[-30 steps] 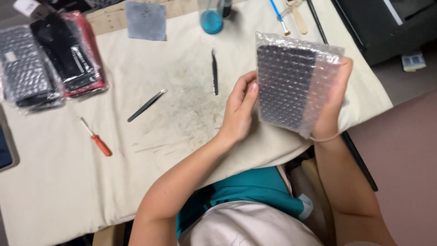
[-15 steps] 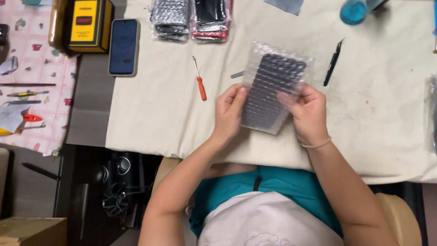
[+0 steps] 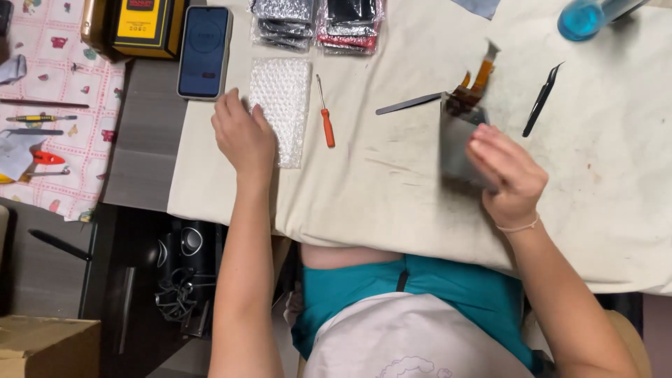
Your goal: Unboxing a new mobile screen and installing it onto a phone chassis using tweezers and precision tools.
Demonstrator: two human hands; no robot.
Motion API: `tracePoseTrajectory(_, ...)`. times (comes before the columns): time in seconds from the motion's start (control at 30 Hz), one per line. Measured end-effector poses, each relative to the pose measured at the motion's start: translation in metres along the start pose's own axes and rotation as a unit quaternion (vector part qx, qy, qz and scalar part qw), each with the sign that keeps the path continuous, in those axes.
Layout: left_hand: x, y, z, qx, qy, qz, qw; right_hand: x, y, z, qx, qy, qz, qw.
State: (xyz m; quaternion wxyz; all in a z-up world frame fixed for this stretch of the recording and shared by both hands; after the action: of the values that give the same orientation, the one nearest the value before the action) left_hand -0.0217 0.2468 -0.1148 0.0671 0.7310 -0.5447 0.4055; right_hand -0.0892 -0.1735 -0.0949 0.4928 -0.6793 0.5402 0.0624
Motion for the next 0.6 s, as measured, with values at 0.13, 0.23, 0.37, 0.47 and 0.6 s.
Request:
tracePoseTrajectory(0.13,0.033,0.017,0.021,0.015,-0.089,0.216,0.972,0.020,0.025,0.012,-0.127,0.138,-0.215,0.958)
tracePoseTrajectory(0.23,0.076,0.048,0.041,-0.172,-0.079,0.094,0.978,0.017,0.027,0.010,-0.198,0.122,-0.148,0.961)
tracePoseTrajectory(0.37,0.081,0.053,0.058,-0.161,-0.116,0.128,0.972,0.012,0.024,0.010,-0.221,0.129,-0.137,0.957)
tracePoseTrajectory(0.47,0.092,0.046,0.027,-0.128,-0.046,0.133,0.982,0.013,0.022,0.005,-0.175,0.118,-0.126,0.969)
tracePoseTrajectory(0.6,0.060,0.025,-0.006,-0.009,-0.100,0.142,0.985,0.023,0.022,-0.001,-0.131,0.102,-0.084,0.983)
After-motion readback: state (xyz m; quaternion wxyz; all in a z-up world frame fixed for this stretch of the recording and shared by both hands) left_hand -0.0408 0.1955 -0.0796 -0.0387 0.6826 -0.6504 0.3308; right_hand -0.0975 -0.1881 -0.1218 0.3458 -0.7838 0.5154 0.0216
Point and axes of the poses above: each hand's wrist, its own y-axis away from the middle knuckle, its own z-axis out of the palm, x = y × z, the point moved 3 cm from there along -y, towards the middle knuckle, and after that the axes turned 15 degrees about y, right-handed, at the moved point
